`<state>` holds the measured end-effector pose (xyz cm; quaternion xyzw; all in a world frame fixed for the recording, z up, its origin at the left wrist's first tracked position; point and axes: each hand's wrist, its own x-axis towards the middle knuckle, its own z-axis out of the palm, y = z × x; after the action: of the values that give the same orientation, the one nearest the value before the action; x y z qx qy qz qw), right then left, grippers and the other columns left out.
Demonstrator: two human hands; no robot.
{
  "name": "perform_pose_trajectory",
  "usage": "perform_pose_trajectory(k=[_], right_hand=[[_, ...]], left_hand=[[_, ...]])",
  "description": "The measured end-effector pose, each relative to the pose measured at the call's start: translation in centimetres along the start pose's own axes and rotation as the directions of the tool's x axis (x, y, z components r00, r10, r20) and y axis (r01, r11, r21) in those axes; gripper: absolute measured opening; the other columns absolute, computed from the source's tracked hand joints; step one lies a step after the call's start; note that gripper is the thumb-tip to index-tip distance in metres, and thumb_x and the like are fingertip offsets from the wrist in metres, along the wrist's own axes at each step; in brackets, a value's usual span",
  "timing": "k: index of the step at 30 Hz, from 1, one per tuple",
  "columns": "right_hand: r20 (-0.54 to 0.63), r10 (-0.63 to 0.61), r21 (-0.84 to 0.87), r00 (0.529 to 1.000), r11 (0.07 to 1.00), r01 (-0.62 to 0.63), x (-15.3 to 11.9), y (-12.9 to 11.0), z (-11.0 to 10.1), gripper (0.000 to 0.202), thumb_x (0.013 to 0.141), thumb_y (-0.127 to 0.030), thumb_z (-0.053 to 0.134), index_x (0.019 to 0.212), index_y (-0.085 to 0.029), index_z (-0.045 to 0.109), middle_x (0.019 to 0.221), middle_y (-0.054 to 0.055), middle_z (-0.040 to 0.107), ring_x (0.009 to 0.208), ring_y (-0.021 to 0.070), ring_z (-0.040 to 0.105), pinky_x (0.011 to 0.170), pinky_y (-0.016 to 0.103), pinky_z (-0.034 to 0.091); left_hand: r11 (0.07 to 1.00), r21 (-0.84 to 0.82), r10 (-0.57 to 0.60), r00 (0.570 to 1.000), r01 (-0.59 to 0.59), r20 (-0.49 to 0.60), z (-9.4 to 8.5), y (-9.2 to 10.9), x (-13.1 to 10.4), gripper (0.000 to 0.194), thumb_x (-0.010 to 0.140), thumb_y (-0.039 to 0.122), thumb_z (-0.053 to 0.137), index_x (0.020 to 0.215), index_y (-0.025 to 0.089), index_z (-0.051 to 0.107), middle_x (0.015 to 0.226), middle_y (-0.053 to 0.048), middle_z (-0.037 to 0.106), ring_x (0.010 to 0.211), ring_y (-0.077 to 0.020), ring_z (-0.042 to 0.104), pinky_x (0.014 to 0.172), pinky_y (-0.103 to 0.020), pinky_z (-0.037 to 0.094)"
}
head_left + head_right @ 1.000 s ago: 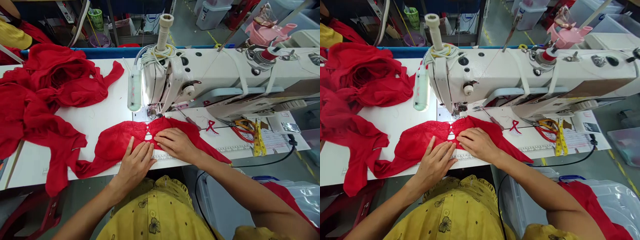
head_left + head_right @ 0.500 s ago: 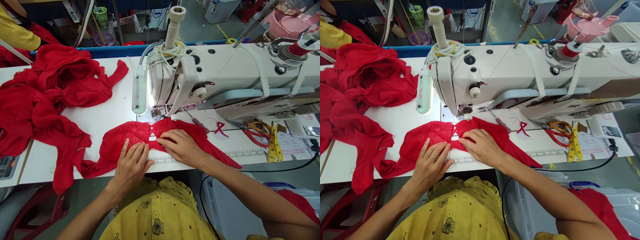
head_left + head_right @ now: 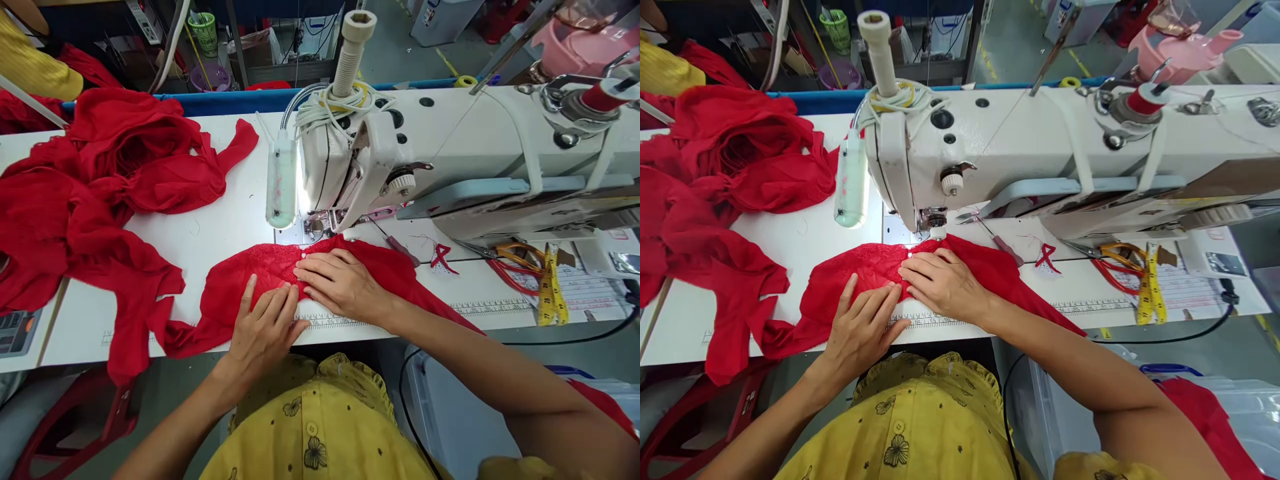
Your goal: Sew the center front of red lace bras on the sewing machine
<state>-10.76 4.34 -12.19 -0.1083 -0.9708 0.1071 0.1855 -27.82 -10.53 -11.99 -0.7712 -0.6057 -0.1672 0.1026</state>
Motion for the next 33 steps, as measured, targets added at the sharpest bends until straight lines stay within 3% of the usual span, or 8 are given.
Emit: perform_pose_trajectory(k=[5, 10, 12, 15, 18, 22, 28, 33], right_hand=[[0.0, 0.008, 0.028, 1.0, 1.0, -0.008, -0.1, 0.1, 0.1, 0.031, 0.102, -0.027, 0.051, 0.129, -0.016, 0.062, 0.132, 0.01, 0.066, 0.122, 0.024, 0.058, 0.098, 0.041, 0.041], [-0.034, 0.006, 0.123, 0.999, 0.992, -0.002, 0.0, 0.4, -0.6, 0.029, 0.101, -0.027, 0.052, 0.126, -0.016, 0.063, 0.129, 0.009, 0.068, 0.118, 0.0233, 0.06, 0.098, 0.041, 0.046], [-0.109, 0.068, 0.173, 0.992, 0.984, -0.049, 0.0, 0.4, -1.3, 0.028, 0.101, -0.025, 0.052, 0.126, -0.018, 0.063, 0.125, 0.009, 0.069, 0.116, 0.022, 0.062, 0.099, 0.04, 0.049], [-0.208, 0.165, 0.182, 0.964, 0.975, -0.127, 0.0, 0.2, -1.9, 0.027, 0.102, -0.019, 0.047, 0.122, -0.02, 0.065, 0.118, 0.008, 0.071, 0.112, 0.0204, 0.064, 0.101, 0.039, 0.051], [-0.122, 0.141, 0.11, 0.982, 0.986, -0.128, -0.3, 0.1, -1.6, 0.03, 0.101, -0.027, 0.05, 0.126, -0.017, 0.064, 0.125, 0.012, 0.069, 0.118, 0.0243, 0.062, 0.103, 0.044, 0.051], [0.013, 0.176, 0.046, 0.984, 0.983, -0.176, -1.2, 0.4, -0.8, 0.052, 0.099, -0.042, 0.056, 0.142, -0.014, 0.052, 0.145, 0.016, 0.056, 0.137, 0.0294, 0.05, 0.112, 0.051, 0.045], [0.074, 0.207, 0.065, 0.975, 0.975, -0.212, -1.8, 0.6, -0.8, 0.059, 0.098, -0.047, 0.056, 0.147, -0.014, 0.046, 0.153, 0.013, 0.048, 0.145, 0.0271, 0.04, 0.118, 0.049, 0.038], [0.065, 0.211, 0.08, 0.975, 0.973, -0.216, -1.7, 0.7, -0.9, 0.057, 0.099, -0.046, 0.056, 0.146, -0.015, 0.047, 0.153, 0.013, 0.048, 0.144, 0.0266, 0.042, 0.118, 0.049, 0.038]], left_hand=[[1.0, 0.027, 0.008, 1.0, -0.008, -0.019, 0.5, -0.2, 0.4, 0.046, 0.098, 0.038, 0.058, 0.13, 0.006, 0.059, 0.094, -0.008, 0.069, 0.083, -0.0226, 0.06, 0.116, -0.058, 0.035], [0.999, -0.033, -0.026, 0.999, 0.027, 0.026, -0.9, -0.3, 0.9, 0.045, 0.096, 0.042, 0.059, 0.126, 0.008, 0.061, 0.107, -0.013, 0.067, 0.099, -0.028, 0.06, 0.11, -0.06, 0.041], [0.993, -0.117, -0.028, 0.999, 0.033, 0.039, -1.5, -0.8, 1.6, 0.038, 0.097, 0.039, 0.059, 0.12, 0.01, 0.063, 0.114, -0.015, 0.065, 0.105, -0.0293, 0.059, 0.102, -0.054, 0.05], [0.961, -0.275, -0.014, 1.0, 0.011, -0.009, -1.3, -1.8, 3.1, 0.02, 0.1, 0.019, 0.051, 0.114, 0.012, 0.063, 0.114, -0.013, 0.066, 0.107, -0.0238, 0.061, 0.092, -0.039, 0.057], [0.958, -0.286, 0.002, 1.0, -0.003, -0.006, 0.2, -2.7, 4.0, 0.021, 0.099, 0.013, 0.047, 0.114, 0.012, 0.061, 0.12, -0.014, 0.066, 0.114, -0.0238, 0.061, 0.098, -0.039, 0.056], [0.976, -0.208, -0.049, 0.997, 0.06, 0.056, 1.8, -3.1, 3.6, 0.022, 0.099, 0.025, 0.053, 0.115, 0.011, 0.059, 0.132, -0.019, 0.061, 0.125, -0.0306, 0.057, 0.106, -0.051, 0.05], [0.967, -0.236, -0.082, 0.995, 0.093, 0.057, 1.6, -3.2, 2.9, 0.046, 0.099, 0.034, 0.056, 0.139, 0.013, 0.046, 0.138, -0.016, 0.059, 0.127, -0.0291, 0.055, 0.109, -0.05, 0.047], [0.971, -0.221, -0.081, 0.995, 0.091, 0.055, 1.7, -3.4, 3.0, 0.048, 0.099, 0.035, 0.056, 0.141, 0.013, 0.046, 0.138, -0.016, 0.059, 0.127, -0.029, 0.054, 0.11, -0.049, 0.046]])
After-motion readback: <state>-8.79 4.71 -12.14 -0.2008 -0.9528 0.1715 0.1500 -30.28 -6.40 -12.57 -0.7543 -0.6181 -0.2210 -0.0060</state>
